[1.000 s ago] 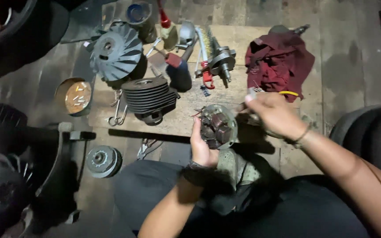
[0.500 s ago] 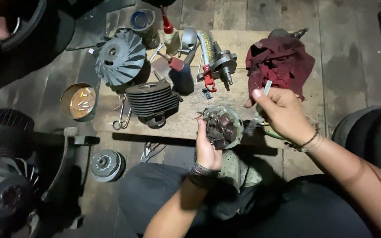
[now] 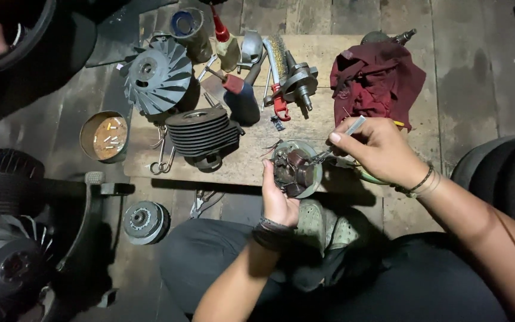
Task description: Repairing and inspecting the wiring of a motorcycle stator assembly on a workbench using pliers and a pick.
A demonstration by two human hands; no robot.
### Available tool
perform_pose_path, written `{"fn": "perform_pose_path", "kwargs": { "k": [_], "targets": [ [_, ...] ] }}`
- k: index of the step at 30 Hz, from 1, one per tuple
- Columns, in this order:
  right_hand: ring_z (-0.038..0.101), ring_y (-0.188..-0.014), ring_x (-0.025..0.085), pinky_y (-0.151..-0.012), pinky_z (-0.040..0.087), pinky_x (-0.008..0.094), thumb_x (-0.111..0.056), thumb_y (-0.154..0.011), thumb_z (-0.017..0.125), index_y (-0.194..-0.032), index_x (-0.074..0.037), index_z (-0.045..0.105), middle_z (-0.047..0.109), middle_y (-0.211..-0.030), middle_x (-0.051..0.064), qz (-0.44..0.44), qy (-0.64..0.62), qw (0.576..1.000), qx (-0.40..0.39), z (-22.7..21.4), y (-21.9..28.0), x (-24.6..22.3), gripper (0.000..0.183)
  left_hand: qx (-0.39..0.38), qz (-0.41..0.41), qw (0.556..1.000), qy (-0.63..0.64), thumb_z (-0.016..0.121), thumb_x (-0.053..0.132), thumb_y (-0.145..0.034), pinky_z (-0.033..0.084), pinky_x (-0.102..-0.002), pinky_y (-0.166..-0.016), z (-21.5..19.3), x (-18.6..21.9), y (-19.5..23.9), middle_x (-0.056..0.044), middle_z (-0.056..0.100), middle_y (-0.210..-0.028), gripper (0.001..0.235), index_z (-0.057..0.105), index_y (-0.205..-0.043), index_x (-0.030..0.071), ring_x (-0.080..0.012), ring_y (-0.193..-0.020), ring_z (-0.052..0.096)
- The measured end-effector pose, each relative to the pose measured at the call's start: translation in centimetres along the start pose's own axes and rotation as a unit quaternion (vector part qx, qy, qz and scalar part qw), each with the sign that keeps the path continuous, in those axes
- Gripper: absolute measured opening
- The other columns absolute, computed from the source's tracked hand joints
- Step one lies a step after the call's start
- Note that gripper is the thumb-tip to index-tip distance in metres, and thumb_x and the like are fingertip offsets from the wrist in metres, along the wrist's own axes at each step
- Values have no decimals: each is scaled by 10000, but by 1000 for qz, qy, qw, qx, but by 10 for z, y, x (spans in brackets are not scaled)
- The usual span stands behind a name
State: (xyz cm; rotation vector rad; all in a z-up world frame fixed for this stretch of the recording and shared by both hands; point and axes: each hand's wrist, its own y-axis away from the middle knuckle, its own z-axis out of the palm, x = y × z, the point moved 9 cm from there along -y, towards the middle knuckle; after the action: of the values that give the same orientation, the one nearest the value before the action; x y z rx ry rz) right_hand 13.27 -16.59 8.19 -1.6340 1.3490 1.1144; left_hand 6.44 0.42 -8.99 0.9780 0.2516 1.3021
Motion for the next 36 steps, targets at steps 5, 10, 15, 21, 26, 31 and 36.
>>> {"fn": "perform_pose_path", "kwargs": {
  "k": [5, 10, 15, 21, 26, 31, 36],
  "targets": [
    [628, -847, 154, -868, 523, 373, -53, -917, 722, -915, -48, 795, 789, -830, 88, -15, -5, 999, -52, 2, 3, -30, 73, -8, -17, 1000, -3, 652, 645, -900, 515, -565, -1025, 11, 2, 6, -179, 637, -1375, 741, 590, -1380, 84, -372, -1284, 601],
    [627, -850, 149, -880, 522, 372, -107, -930, 731, -963, -44, 809, 792, -844, 87, 11, -9, 998, -64, 5, 4, -11, 106, -15, -12, 999, 26, 630, 581, -934, 513, -528, -1041, 20, 5, 20, -169, 613, -1386, 699, 570, -1404, 68, -350, -1299, 587],
    [671, -842, 145, -857, 541, 373, -94, -917, 734, -961, -49, 810, 806, -830, 117, -1, 20, 998, -62, 5, 4, -19, 99, -13, 10, 999, 29, 665, 556, -919, 521, -523, -1039, 12, 11, 12, -157, 626, -1383, 673, 589, -1391, 83, -338, -1288, 599],
    [712, -862, 252, -844, 554, 416, -113, -921, 730, -956, -42, 798, 799, -844, 137, -25, 74, 995, -58, 13, 5, -19, 104, -13, 38, 999, 2, 654, 516, -945, 539, -517, -1016, 14, 23, 23, -165, 656, -1322, 588, 628, -1338, 78, -323, -1218, 634],
    [748, -893, 388, -831, 565, 473, -144, -910, 684, -938, -74, 774, 788, -861, 147, -96, 236, 961, -109, 26, 5, -34, 117, -10, 94, 995, -41, 673, 425, -979, 587, -472, -931, 18, 34, 20, -155, 720, -1139, 416, 704, -1177, 61, -287, -1049, 703],
    [733, -904, 349, -832, 571, 458, -228, -895, 685, -941, -95, 756, 750, -838, 132, -111, 374, 911, -132, 33, 9, -20, 158, 6, 182, 974, -138, 693, 322, -986, 597, -381, -876, 18, 42, 28, -115, 711, -960, 285, 708, -939, 41, -213, -937, 679],
    [740, -896, 338, -795, 578, 449, -283, -890, 681, -943, -115, 746, 744, -835, 117, -55, 431, 894, -108, 17, 10, -19, 188, -5, 167, 978, -128, 673, 340, -1005, 570, -354, -900, 18, 31, 26, -74, 704, -978, 270, 704, -952, 78, -183, -962, 662]
  ]
}}
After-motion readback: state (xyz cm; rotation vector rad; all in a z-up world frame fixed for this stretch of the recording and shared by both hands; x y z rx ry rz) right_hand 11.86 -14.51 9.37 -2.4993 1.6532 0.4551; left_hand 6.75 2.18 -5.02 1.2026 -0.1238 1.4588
